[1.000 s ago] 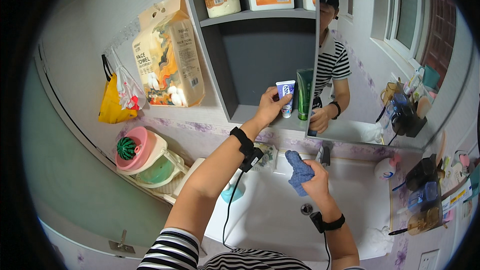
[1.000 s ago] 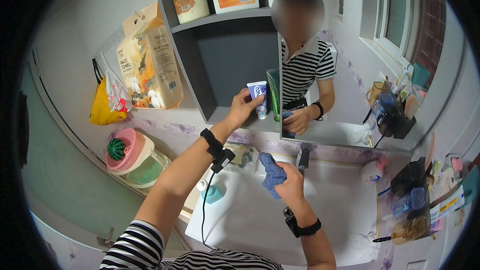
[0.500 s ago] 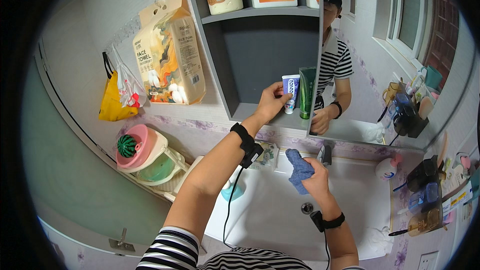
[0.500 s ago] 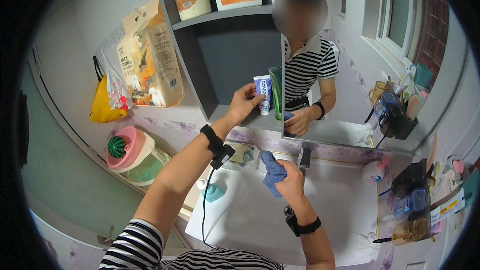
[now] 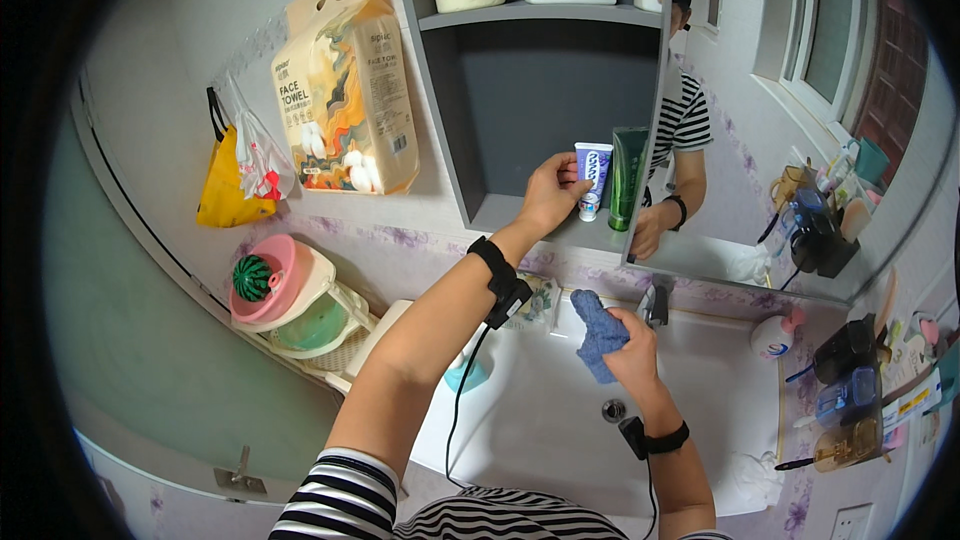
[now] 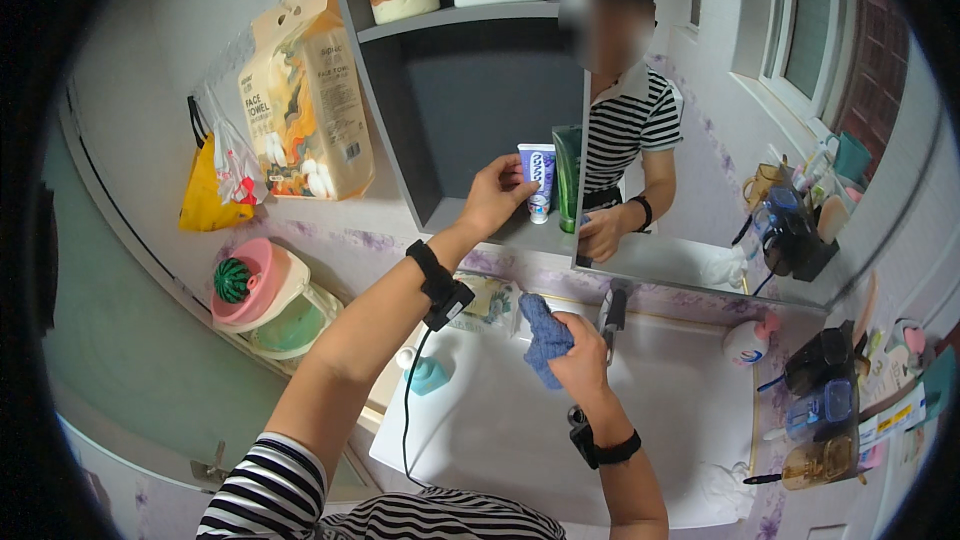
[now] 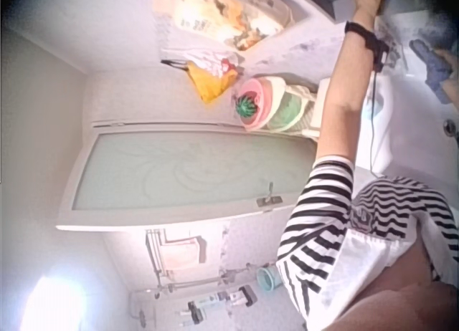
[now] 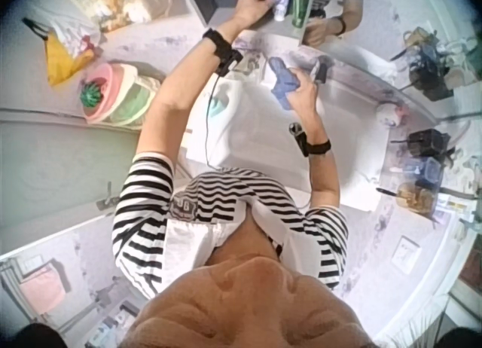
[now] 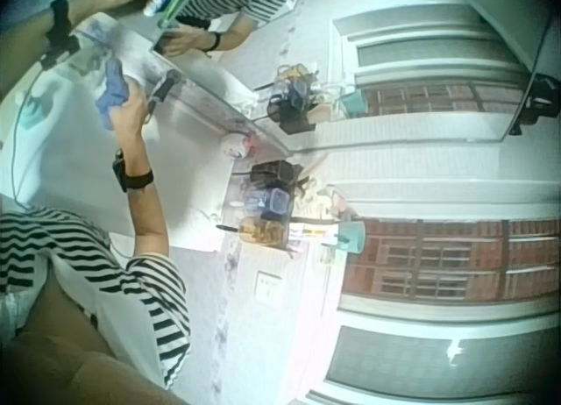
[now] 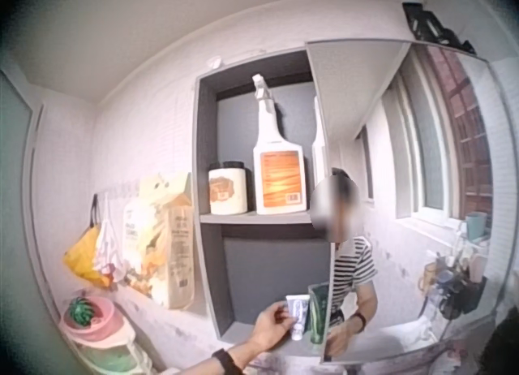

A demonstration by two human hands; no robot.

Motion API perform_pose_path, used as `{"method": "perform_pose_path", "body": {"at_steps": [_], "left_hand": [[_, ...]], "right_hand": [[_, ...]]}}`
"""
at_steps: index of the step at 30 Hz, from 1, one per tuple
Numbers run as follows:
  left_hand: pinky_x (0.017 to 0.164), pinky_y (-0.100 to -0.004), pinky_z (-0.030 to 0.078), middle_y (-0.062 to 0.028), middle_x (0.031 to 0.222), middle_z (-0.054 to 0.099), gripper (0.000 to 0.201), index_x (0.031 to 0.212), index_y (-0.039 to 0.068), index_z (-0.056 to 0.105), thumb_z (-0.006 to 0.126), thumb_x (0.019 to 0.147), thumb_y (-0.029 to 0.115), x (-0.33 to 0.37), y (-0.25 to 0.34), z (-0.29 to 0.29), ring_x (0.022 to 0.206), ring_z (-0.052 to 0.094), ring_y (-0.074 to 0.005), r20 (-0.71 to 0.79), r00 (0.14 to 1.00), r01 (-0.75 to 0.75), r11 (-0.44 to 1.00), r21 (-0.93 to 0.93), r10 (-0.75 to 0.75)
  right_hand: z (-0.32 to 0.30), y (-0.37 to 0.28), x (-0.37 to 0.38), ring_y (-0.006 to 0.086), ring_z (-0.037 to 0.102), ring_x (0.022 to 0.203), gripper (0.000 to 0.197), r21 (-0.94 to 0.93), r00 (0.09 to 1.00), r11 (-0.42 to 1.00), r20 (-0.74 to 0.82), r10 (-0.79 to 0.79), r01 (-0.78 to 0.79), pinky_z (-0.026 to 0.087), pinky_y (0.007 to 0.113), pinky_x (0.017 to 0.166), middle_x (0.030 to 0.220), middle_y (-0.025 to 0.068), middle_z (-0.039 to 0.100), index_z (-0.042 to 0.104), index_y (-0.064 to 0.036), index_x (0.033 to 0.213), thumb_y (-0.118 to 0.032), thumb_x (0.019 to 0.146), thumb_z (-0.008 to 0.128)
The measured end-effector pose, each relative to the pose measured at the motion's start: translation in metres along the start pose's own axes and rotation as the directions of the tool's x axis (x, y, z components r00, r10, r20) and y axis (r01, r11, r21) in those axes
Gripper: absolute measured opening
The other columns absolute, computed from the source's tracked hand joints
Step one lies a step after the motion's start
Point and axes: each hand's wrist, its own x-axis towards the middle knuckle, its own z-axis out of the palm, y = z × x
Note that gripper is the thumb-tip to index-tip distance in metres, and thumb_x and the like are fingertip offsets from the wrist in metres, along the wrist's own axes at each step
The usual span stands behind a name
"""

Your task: The person rinses a small blue cloth in a sink, hangs it up, then uses another blue cloth to wipe a mirror, the sink edge, and several containers in the bathroom.

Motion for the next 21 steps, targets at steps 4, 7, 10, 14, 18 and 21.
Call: {"method": "perform_pose_path", "body": {"at_steps": [4, 7, 10, 14, 18, 21], "left_hand": [[0.073, -0.0262, 0.049, -0.0079, 0.091, 0.062, 0.045, 0.109, -0.002, 0.056, 0.074, 0.07, 0.009, -0.002, -0.01, -0.016, 0.081, 0.058, -0.0141, -0.068, 0.997, -0.039, 0.996, 0.084, 0.045], [0.073, -0.0267, 0.048, -0.0101, 0.096, 0.06, 0.048, 0.11, -0.002, 0.055, 0.076, 0.069, 0.014, -0.015, -0.006, -0.032, 0.085, 0.058, -0.0161, -0.14, 0.987, -0.068, 0.992, 0.106, 0.083], [0.082, -0.0256, 0.047, -0.0071, 0.102, 0.059, 0.045, 0.114, -0.001, 0.053, 0.072, 0.075, 0.012, -0.042, 0.031, -0.049, 0.096, 0.056, -0.0137, -0.073, 0.994, -0.08, 0.992, 0.102, 0.087], [0.083, -0.0246, 0.047, -0.0071, 0.108, 0.057, 0.042, 0.117, 0.001, 0.051, 0.067, 0.079, 0.008, -0.093, 0.046, -0.114, 0.099, 0.055, -0.0132, -0.097, 0.991, -0.08, 0.994, 0.069, 0.087], [0.079, -0.0265, 0.048, -0.0079, 0.107, 0.058, 0.036, 0.112, 0.001, 0.055, 0.067, 0.079, 0.011, -0.158, 0.012, -0.181, 0.098, 0.055, -0.0136, -0.23, 0.968, 0.129, 0.986, 0.11, -0.101], [0.078, -0.0253, 0.048, -0.0075, 0.106, 0.056, 0.039, 0.114, 0.001, 0.053, 0.066, 0.078, 0.007, -0.216, -0.036, -0.211, 0.096, 0.055, -0.0147, -0.23, 0.925, 0.345, 0.922, 0.173, -0.303]], "right_hand": [[0.012, 0.0, -0.001, 0.0322, 0.061, 0.08, 0.04, 0.028, 0.999, 0.999, 0.036, 0.017, -0.018, 0.047, 0.033, 0.071, 0.088, 0.0152, 0.061, 0.06, -0.0032, 0.099, 0.002, 0.06, 0.066], [0.019, 0.006, -0.004, 0.0298, 0.062, 0.08, 0.043, -0.005, 0.992, 0.998, 0.104, 0.067, -0.066, 0.048, 0.032, 0.071, 0.09, 0.0156, 0.062, 0.06, -0.0029, 0.102, 0.004, 0.059, 0.064], [0.008, -0.006, -0.002, 0.0237, 0.063, 0.079, 0.046, 0.003, 0.996, 0.999, 0.079, 0.051, -0.052, 0.048, 0.029, 0.071, 0.09, 0.0139, 0.063, 0.059, -0.0029, 0.104, 0.006, 0.059, 0.062], [0.018, -0.023, 0.0, 0.0123, 0.059, 0.078, 0.043, 0.05, 0.982, 0.986, 0.107, 0.154, -0.16, 0.046, 0.025, 0.073, 0.085, 0.0063, 0.064, 0.059, -0.0027, 0.102, 0.009, 0.061, 0.058], [0.04, -0.033, -0.001, 0.0112, 0.058, 0.076, 0.039, 0.032, 0.98, 0.992, 0.156, 0.119, -0.126, 0.046, 0.024, 0.072, 0.085, 0.0053, 0.064, 0.059, -0.0029, 0.101, 0.007, 0.064, 0.061], [0.055, -0.033, 0.001, 0.0137, 0.061, 0.076, 0.041, 0.057, 0.961, 0.987, 0.246, 0.129, -0.147, 0.047, 0.025, 0.071, 0.085, 0.0084, 0.064, 0.059, -0.0025, 0.102, 0.007, 0.063, 0.06]]}}
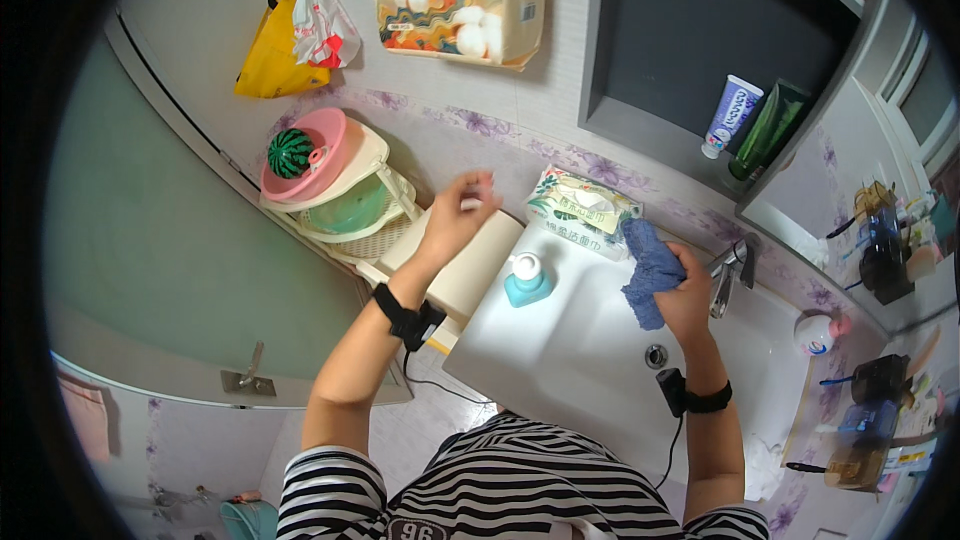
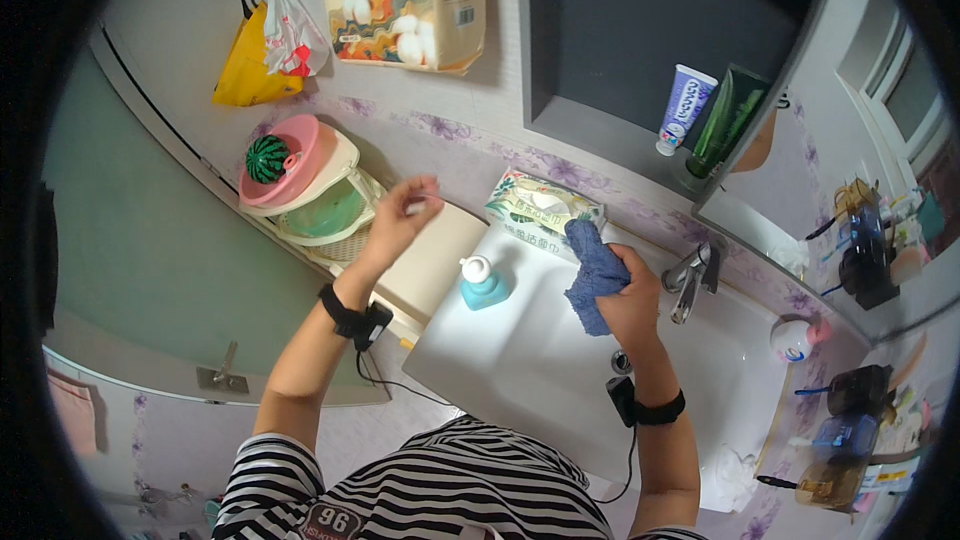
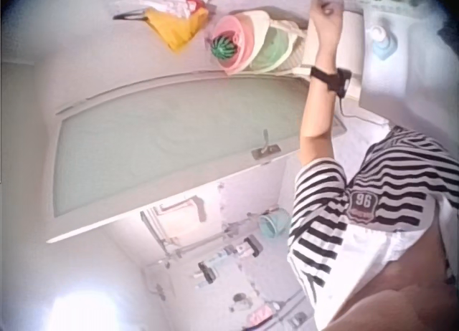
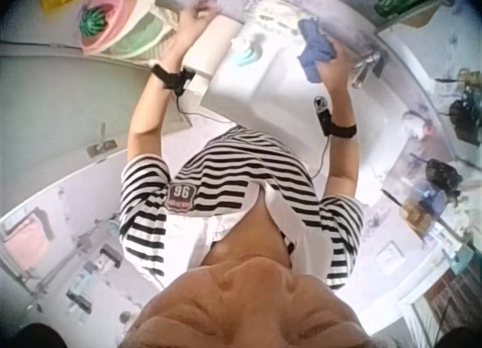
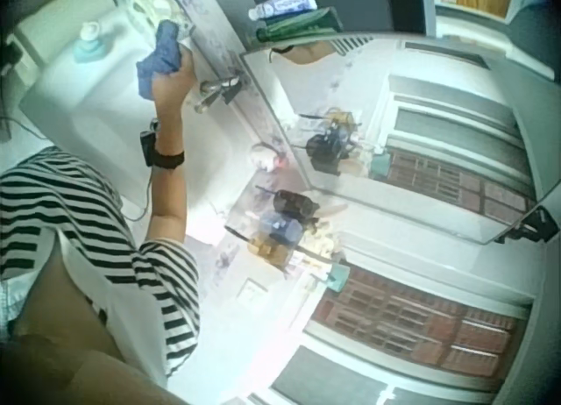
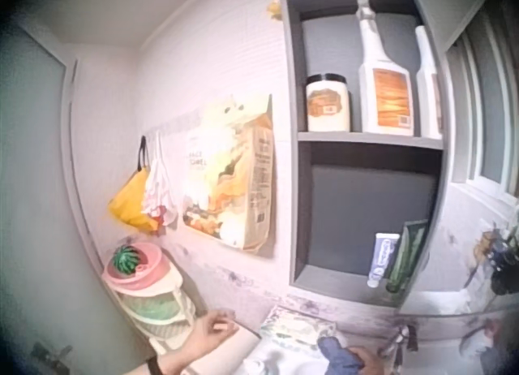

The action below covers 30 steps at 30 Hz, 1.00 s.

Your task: The person rinses a small blue cloth in a sink, hangs it up, then uses another blue cloth to wipe a mirror, the sink edge, and several containers in the bathroom.

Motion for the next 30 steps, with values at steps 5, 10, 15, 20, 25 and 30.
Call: {"method": "perform_pose_path", "body": {"at_steps": [5, 10, 15, 20, 25, 30], "left_hand": [[0.102, -0.0389, 0.032, -0.0201, 0.132, 0.037, 0.085, 0.135, 0.002, 0.029, 0.075, 0.065, 0.02, -0.063, -0.071, 0.002, 0.123, 0.037, -0.0298, 0.303, 0.929, 0.173, 0.973, 0.152, -0.213], [0.104, -0.0357, 0.03, -0.0247, 0.133, 0.036, 0.095, 0.134, -0.002, 0.028, 0.081, 0.061, 0.026, -0.087, -0.084, 0.047, 0.125, 0.035, -0.0338, 0.257, 0.957, 0.092, 0.983, 0.16, -0.131], [0.1, -0.0372, 0.036, -0.0221, 0.125, 0.046, 0.085, 0.13, -0.001, 0.035, 0.08, 0.062, 0.023, -0.09, -0.12, 0.069, 0.117, 0.045, -0.034, 0.217, 0.975, 0.013, 0.99, 0.142, -0.044], [0.092, -0.0384, 0.041, -0.0195, 0.115, 0.052, 0.063, 0.12, 0.002, 0.046, 0.075, 0.065, 0.014, -0.095, -0.118, 0.078, 0.107, 0.051, -0.0345, 0.181, 0.982, -0.081, 0.99, 0.117, 0.059], [0.087, -0.0389, 0.042, -0.0191, 0.106, 0.054, 0.054, 0.112, 0.001, 0.05, 0.073, 0.066, 0.017, -0.099, -0.082, 0.075, 0.1, 0.051, -0.0355, 0.205, 0.975, -0.104, 0.991, 0.088, 0.084], [0.085, -0.0391, 0.043, -0.0185, 0.105, 0.055, 0.053, 0.111, 0.002, 0.051, 0.074, 0.066, 0.018, -0.099, -0.052, 0.064, 0.098, 0.052, -0.0352, 0.196, 0.961, -0.231, 0.957, 0.177, 0.196]], "right_hand": [[0.022, -0.012, 0.008, 0.0159, 0.062, 0.079, 0.041, -0.068, 0.999, 0.997, 0.017, -0.033, 0.034, 0.047, 0.026, 0.073, 0.086, 0.011, 0.065, 0.059, -0.0026, 0.103, 0.005, 0.063, 0.062], [0.053, -0.02, 0.014, 0.0212, 0.063, 0.084, 0.045, -0.116, 1.0, 0.993, 0.016, 0.023, -0.021, 0.048, 0.029, 0.075, 0.091, 0.0145, 0.064, 0.057, -0.0025, 0.107, 0.004, 0.063, 0.062], [0.098, -0.02, 0.014, 0.0257, 0.062, 0.089, 0.049, 0.106, 0.975, 0.988, 0.18, -0.131, 0.113, 0.047, 0.031, 0.078, 0.096, 0.0169, 0.062, 0.055, -0.0005, 0.109, 0.007, 0.061, 0.057], [0.129, -0.018, 0.009, 0.0336, 0.054, 0.1, 0.053, 0.153, 0.926, 0.976, 0.323, -0.197, 0.155, 0.043, 0.037, 0.087, 0.106, 0.02, 0.057, 0.052, -0.0007, 0.114, 0.002, 0.062, 0.056], [0.13, -0.028, 0.011, 0.0397, 0.052, 0.099, 0.043, -0.032, 0.917, 0.97, 0.335, -0.216, 0.24, 0.043, 0.043, 0.085, 0.105, 0.0212, 0.056, 0.053, -0.0003, 0.106, -0.002, 0.063, 0.056], [0.119, -0.039, 0.031, 0.0349, 0.061, 0.078, 0.032, -0.053, 0.943, 0.995, 0.328, -0.057, 0.079, 0.048, 0.039, 0.072, 0.084, 0.0175, 0.063, 0.058, 0.0001, 0.1, -0.006, 0.068, 0.057]]}}
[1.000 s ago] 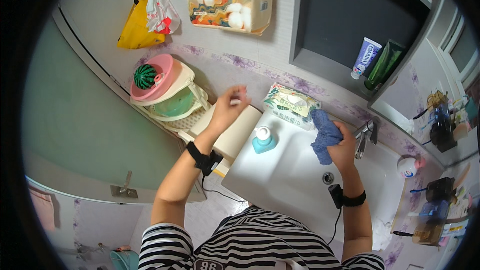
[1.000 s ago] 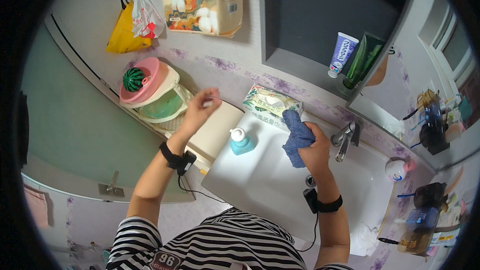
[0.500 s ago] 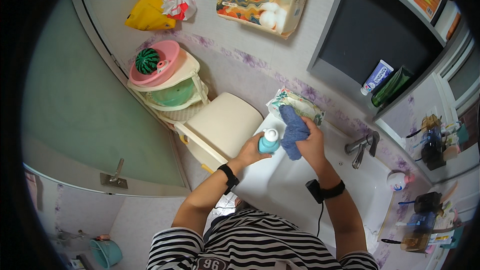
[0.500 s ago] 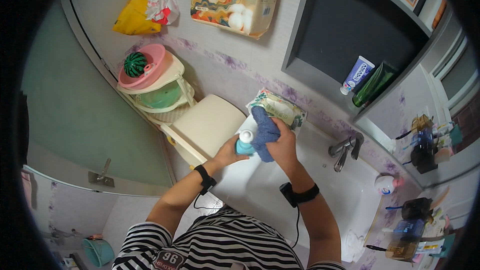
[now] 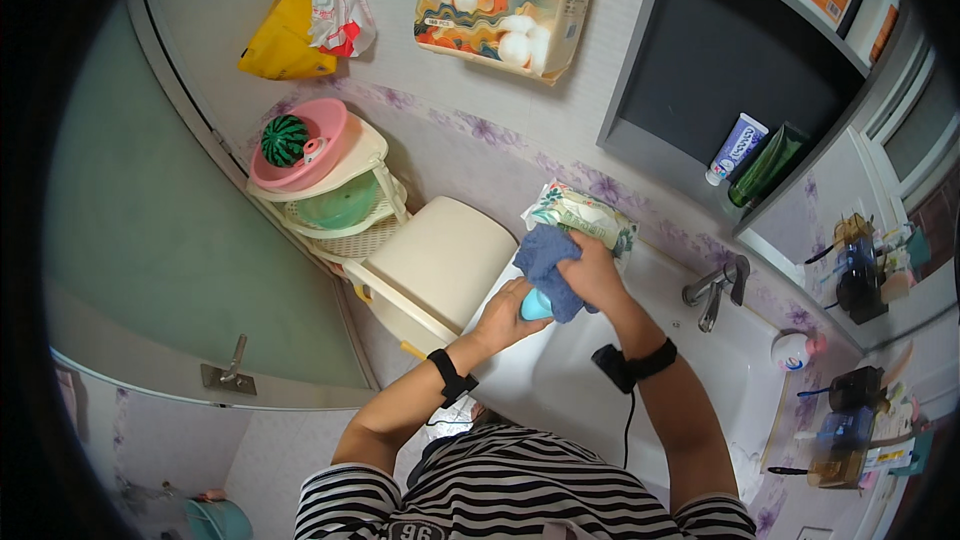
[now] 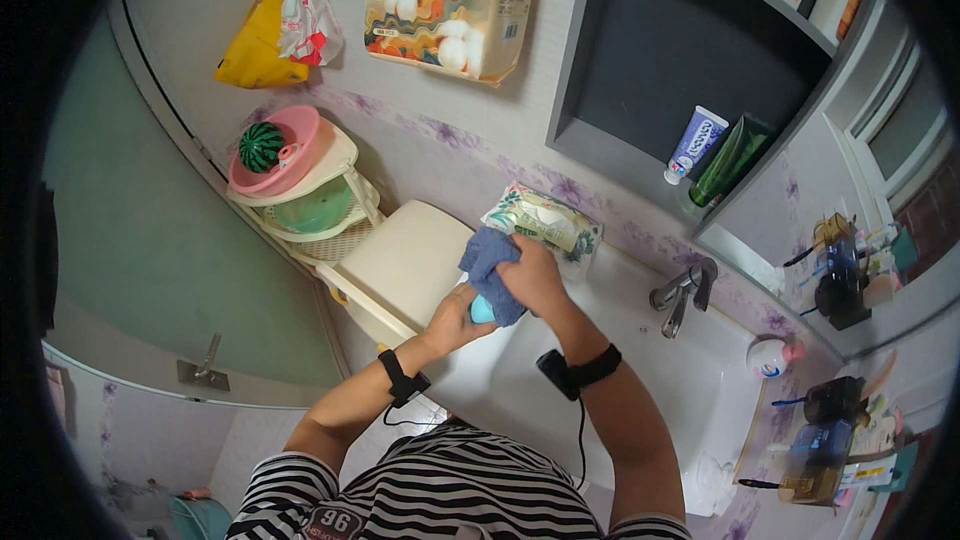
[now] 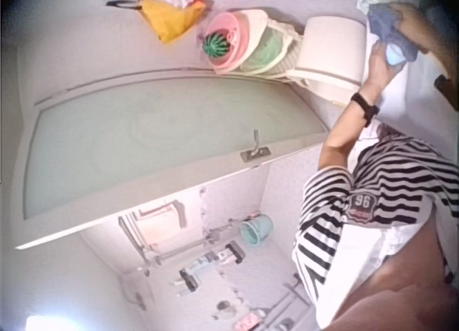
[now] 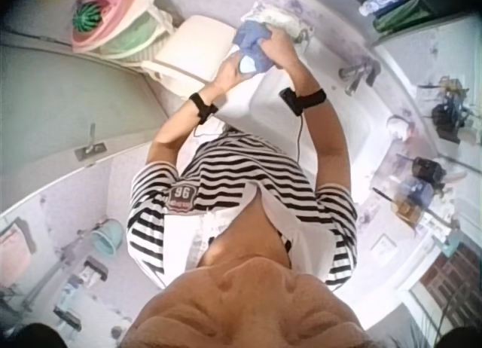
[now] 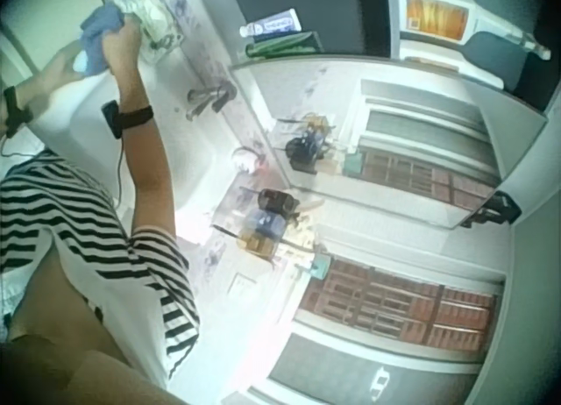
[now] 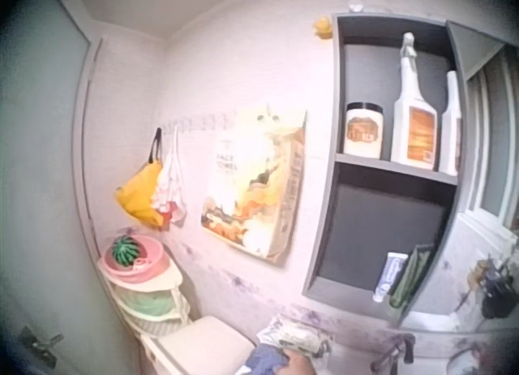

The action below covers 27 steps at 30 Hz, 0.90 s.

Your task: The person rinses a small blue cloth in a sink, hangs it up, then uses another blue cloth to wipe a mirror, the sink edge, and several containers in the bathroom.

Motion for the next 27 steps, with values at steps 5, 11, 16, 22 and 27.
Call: {"method": "perform_pose_path", "body": {"at_steps": [5, 11, 16, 22, 27], "left_hand": [[0.086, -0.0342, 0.046, -0.0107, 0.104, 0.057, 0.056, 0.119, 0.002, 0.048, 0.074, 0.071, 0.012, 0.007, 0.022, -0.015, 0.1, 0.055, -0.0229, 0.04, 0.999, 0.026, 0.907, -0.42, -0.011], [0.083, -0.03, 0.048, -0.0083, 0.104, 0.059, 0.057, 0.121, 0.0, 0.048, 0.074, 0.072, 0.012, 0.029, 0.052, -0.036, 0.093, 0.058, -0.0144, 0.165, 0.963, 0.268, 0.782, -0.563, -0.211], [0.081, -0.0276, 0.047, -0.005, 0.102, 0.06, 0.046, 0.113, -0.002, 0.054, 0.071, 0.071, 0.007, 0.035, 0.08, -0.046, 0.091, 0.055, -0.0103, 0.131, 0.976, 0.215, 0.837, -0.504, -0.172], [0.075, -0.0279, 0.05, -0.0076, 0.095, 0.063, 0.05, 0.113, -0.002, 0.055, 0.075, 0.07, 0.012, 0.041, 0.096, -0.044, 0.084, 0.059, -0.0123, 0.022, 0.99, 0.126, 0.82, -0.559, -0.137], [0.078, -0.0285, 0.049, -0.0077, 0.096, 0.064, 0.05, 0.111, -0.002, 0.056, 0.077, 0.069, 0.014, 0.055, 0.116, -0.045, 0.086, 0.06, -0.0134, -0.127, 0.985, 0.042, 0.868, -0.495, -0.12]], "right_hand": [[-0.029, 0.027, 0.003, 0.014, 0.061, 0.075, 0.029, 0.713, 0.908, 0.562, 0.332, 0.257, -0.42, 0.049, 0.027, 0.063, 0.084, 0.0071, 0.063, 0.058, 0.0035, 0.104, -0.015, 0.082, 0.057], [-0.044, 0.013, -0.003, 0.0231, 0.056, 0.1, 0.04, 0.682, 0.998, 0.73, 0.065, -0.016, -0.033, 0.045, 0.031, 0.085, 0.109, 0.014, 0.056, 0.046, 0.003, 0.121, -0.014, 0.084, 0.052], [-0.033, -0.028, -0.017, 0.0294, 0.057, 0.097, 0.047, 0.232, 0.971, 0.943, -0.022, -0.239, 0.237, 0.043, 0.037, 0.087, 0.104, 0.0174, 0.059, 0.048, 0.0046, 0.116, -0.008, 0.072, 0.054], [-0.042, 0.002, -0.029, 0.0186, 0.052, 0.101, 0.038, 0.658, 0.997, 0.753, -0.044, 0.058, -0.015, 0.043, 0.031, 0.085, 0.11, 0.0133, 0.056, 0.047, 0.0062, 0.117, -0.009, 0.082, 0.046], [-0.012, -0.013, -0.035, 0.0206, 0.042, 0.117, 0.041, 0.963, 0.907, 0.237, -0.208, 0.367, 0.124, 0.03, 0.034, 0.102, 0.128, 0.0104, 0.043, 0.038, -0.0008, 0.127, -0.027, 0.096, 0.038]]}}
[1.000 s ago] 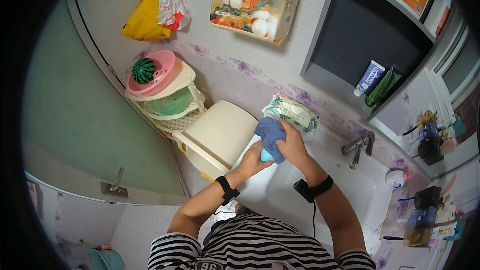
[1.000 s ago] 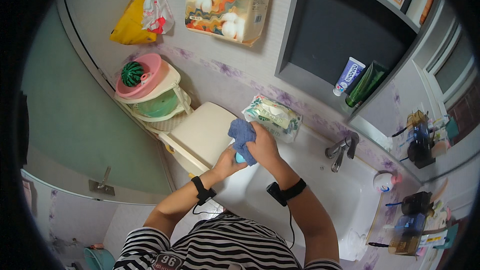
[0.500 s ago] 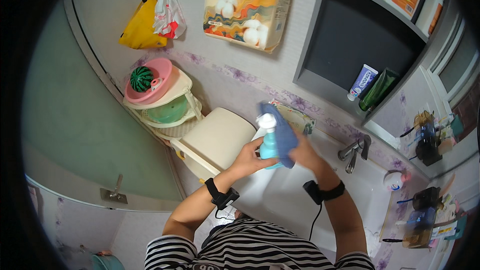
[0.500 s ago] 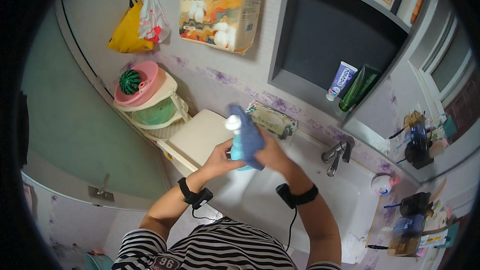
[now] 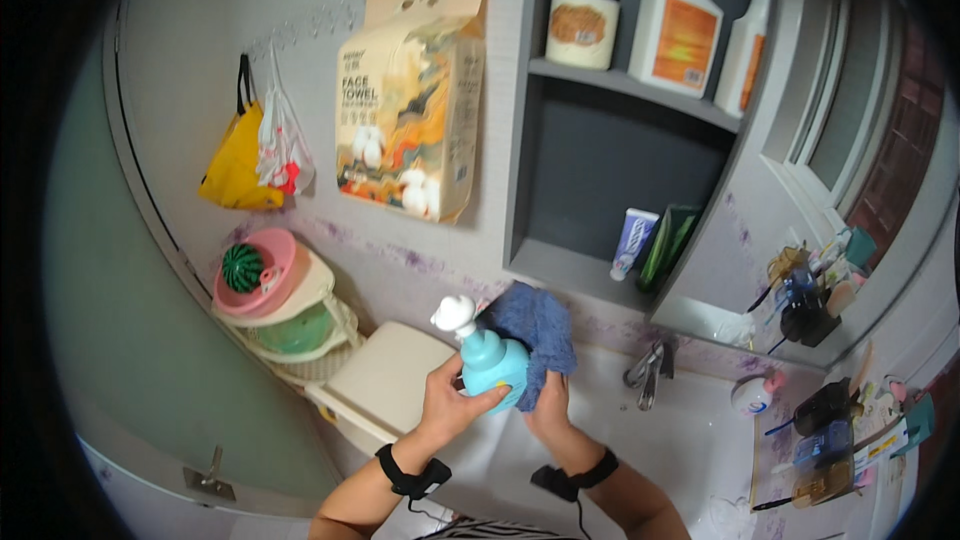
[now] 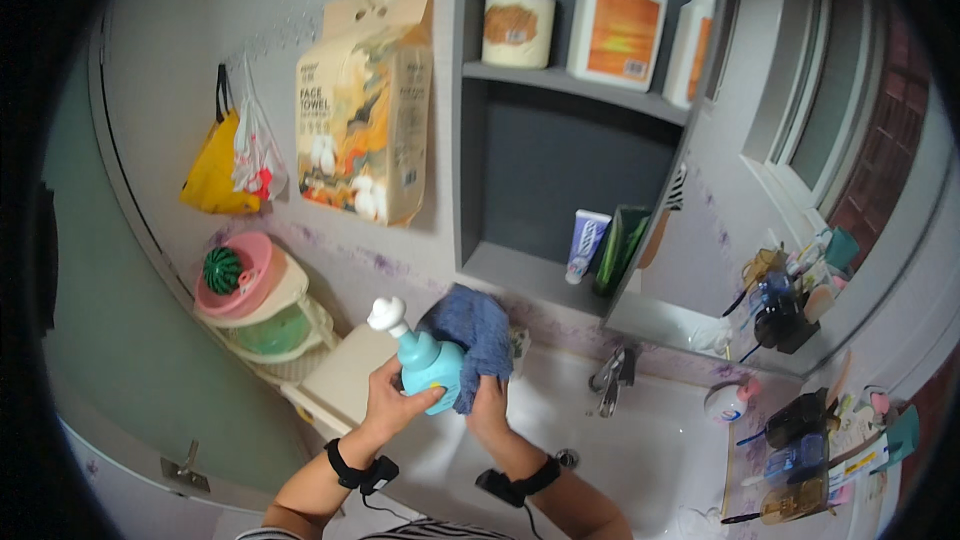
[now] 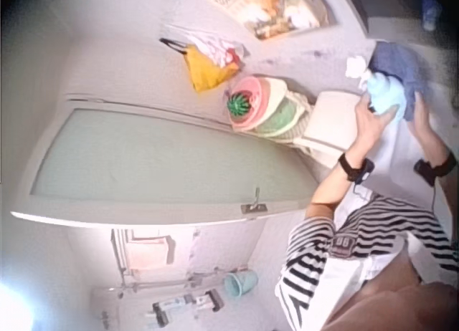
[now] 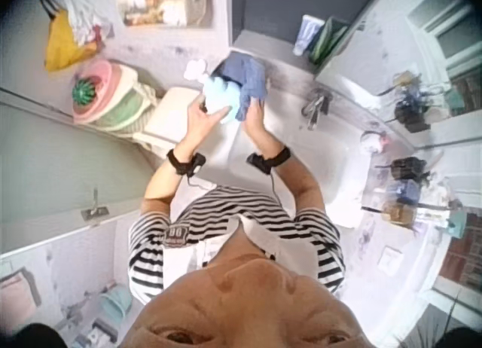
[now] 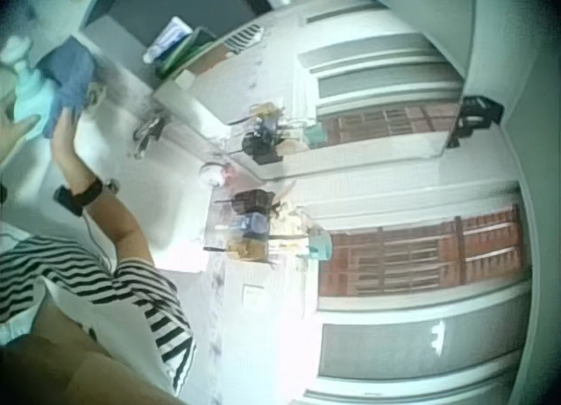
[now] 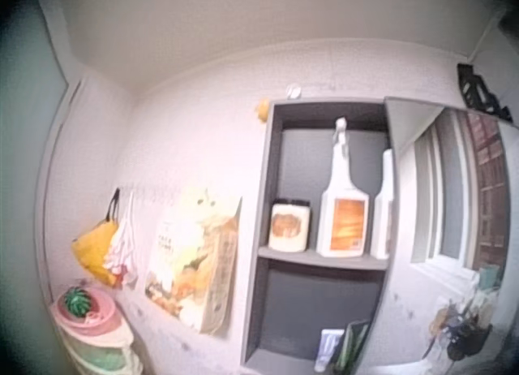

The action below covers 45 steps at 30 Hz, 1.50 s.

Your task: The person rinses a small blue cloth in a sink, hangs it up, then uses another blue cloth to wipe a mirror, the sink edge, and several containers in the bathroom.

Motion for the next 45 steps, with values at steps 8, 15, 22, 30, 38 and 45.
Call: {"method": "perform_pose_path", "body": {"at_steps": [8, 15, 22, 30, 38, 45], "left_hand": [[0.079, -0.0308, 0.047, -0.0109, 0.095, 0.064, 0.05, 0.104, 0.001, 0.058, 0.079, 0.063, 0.019, 0.028, 0.011, 0.041, 0.087, 0.062, -0.0193, -0.068, 0.949, -0.289, 0.937, 0.195, 0.307], [0.085, -0.0324, 0.044, -0.0146, 0.099, 0.062, 0.052, 0.108, -0.002, 0.057, 0.077, 0.066, 0.022, 0.07, 0.018, 0.048, 0.092, 0.059, -0.0214, -0.015, 0.926, -0.327, 0.82, 0.471, 0.378], [0.082, -0.0393, 0.044, -0.0185, 0.091, 0.057, 0.054, 0.112, 0.0, 0.054, 0.074, 0.069, 0.026, 0.153, 0.003, 0.069, 0.092, 0.054, -0.0357, 0.079, 0.915, -0.387, 0.803, 0.452, 0.396], [0.091, -0.0402, 0.04, -0.0209, 0.109, 0.049, 0.059, 0.117, -0.003, 0.047, 0.075, 0.068, 0.012, 0.189, -0.007, 0.088, 0.102, 0.049, -0.037, 0.177, 0.947, -0.317, 0.692, 0.649, 0.268], [0.093, -0.0394, 0.039, -0.025, 0.111, 0.048, 0.059, 0.122, -0.005, 0.041, 0.07, 0.073, 0.008, 0.199, -0.02, 0.084, 0.105, 0.048, -0.0397, 0.196, 0.948, -0.319, 0.708, 0.63, 0.252], [0.095, -0.0386, 0.04, -0.0319, 0.121, 0.045, 0.067, 0.126, -0.013, 0.034, 0.069, 0.074, 0.011, 0.185, -0.014, 0.074, 0.112, 0.047, -0.0421, 0.143, 0.948, -0.306, 0.694, 0.652, 0.284]], "right_hand": [[0.03, -0.048, -0.004, 0.0205, 0.042, 0.119, 0.047, 0.326, 0.99, 0.946, 0.132, -0.048, 0.003, 0.031, 0.037, 0.103, 0.129, 0.0052, 0.045, 0.038, -0.0067, 0.128, -0.039, 0.096, 0.028], [-0.013, -0.054, -0.004, 0.0248, 0.036, 0.126, 0.045, 0.152, 0.978, 0.967, 0.063, 0.198, -0.205, 0.026, 0.041, 0.107, 0.137, 0.009, 0.037, 0.031, -0.0061, 0.134, -0.031, 0.097, 0.027], [-0.057, -0.073, 0.0, 0.0249, 0.046, 0.115, 0.041, 0.037, 0.998, 0.999, -0.061, 0.026, -0.024, 0.039, 0.04, 0.097, 0.124, 0.0104, 0.047, 0.038, -0.0017, 0.127, -0.023, 0.093, 0.042], [-0.093, -0.08, -0.005, 0.0198, 0.053, 0.104, 0.032, -0.13, 0.982, 0.986, -0.173, 0.078, -0.102, 0.043, 0.035, 0.089, 0.109, 0.0064, 0.054, 0.048, -0.0018, 0.117, -0.015, 0.088, 0.047], [-0.104, -0.088, 0.0, 0.0171, 0.055, 0.099, 0.032, -0.113, 0.998, 0.993, 0.061, -0.023, 0.03, 0.045, 0.032, 0.084, 0.112, 0.0058, 0.055, 0.048, -0.0025, 0.119, -0.01, 0.089, 0.051], [-0.091, -0.092, 0.001, 0.022, 0.05, 0.111, 0.062, -0.186, 0.979, 0.961, 0.054, -0.195, 0.202, 0.038, 0.031, 0.096, 0.12, 0.0105, 0.051, 0.038, -0.0061, 0.131, 0.015, 0.074, 0.043]]}}
